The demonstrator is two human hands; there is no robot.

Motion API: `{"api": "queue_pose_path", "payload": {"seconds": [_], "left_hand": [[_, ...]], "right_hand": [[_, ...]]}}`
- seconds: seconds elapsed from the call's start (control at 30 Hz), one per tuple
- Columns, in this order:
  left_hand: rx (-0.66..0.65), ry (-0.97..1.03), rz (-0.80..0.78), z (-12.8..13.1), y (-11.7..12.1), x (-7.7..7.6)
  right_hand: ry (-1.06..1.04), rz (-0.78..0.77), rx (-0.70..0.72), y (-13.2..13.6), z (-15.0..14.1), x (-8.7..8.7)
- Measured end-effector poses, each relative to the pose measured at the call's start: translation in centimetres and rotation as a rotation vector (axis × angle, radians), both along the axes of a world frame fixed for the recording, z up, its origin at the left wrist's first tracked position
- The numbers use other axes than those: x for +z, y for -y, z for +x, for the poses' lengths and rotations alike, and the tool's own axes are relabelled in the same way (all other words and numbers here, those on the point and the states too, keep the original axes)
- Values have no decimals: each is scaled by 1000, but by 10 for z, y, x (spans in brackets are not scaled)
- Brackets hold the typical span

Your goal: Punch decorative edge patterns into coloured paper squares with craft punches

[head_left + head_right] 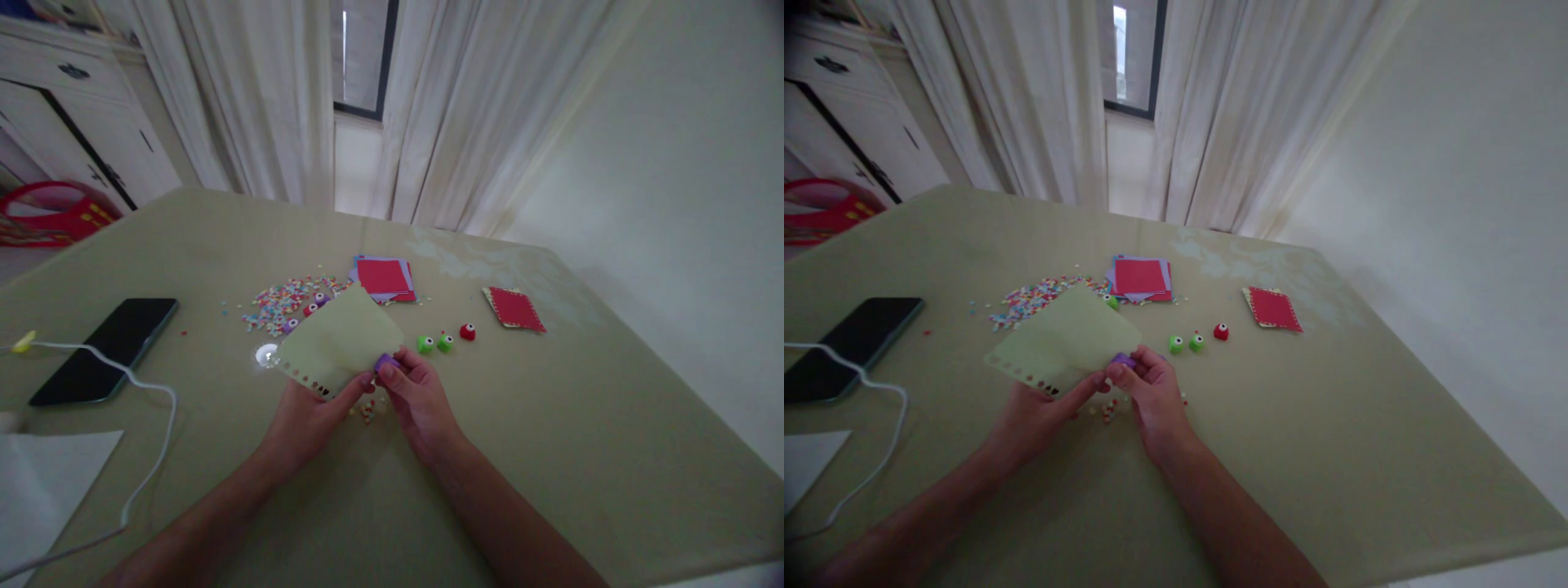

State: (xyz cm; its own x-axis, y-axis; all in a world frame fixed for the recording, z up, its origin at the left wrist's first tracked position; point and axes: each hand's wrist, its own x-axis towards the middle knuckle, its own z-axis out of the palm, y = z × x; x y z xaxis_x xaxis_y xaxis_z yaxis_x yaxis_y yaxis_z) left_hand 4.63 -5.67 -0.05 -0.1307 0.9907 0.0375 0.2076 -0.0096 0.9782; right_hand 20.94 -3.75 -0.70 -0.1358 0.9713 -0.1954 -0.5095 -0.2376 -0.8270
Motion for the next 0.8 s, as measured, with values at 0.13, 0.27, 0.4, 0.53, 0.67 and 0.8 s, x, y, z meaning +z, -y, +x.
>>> {"api": "queue_pose_path", "payload": {"seconds": [0.13,0.27,0.4,0.53,0.67,0.8], "left_hand": [[-11,-21,1,-5,-1,7],[43,11,-39,-8,-2,16],[65,12,-22,-12,-4,15],[204,67,20,-20,-9,17],[465,71,64,-33,-16,24],[585,0,41,-44,-24,23]], "right_hand": [[113,77,29,-1,7,3],[641,373,-13,-1,17,10],[1087,557,13,-3,23,3],[1318,650,37,-6,25,-10],[1448,769,-15,-9,20,-8],[1575,934,98,-23,-4,4]]}}
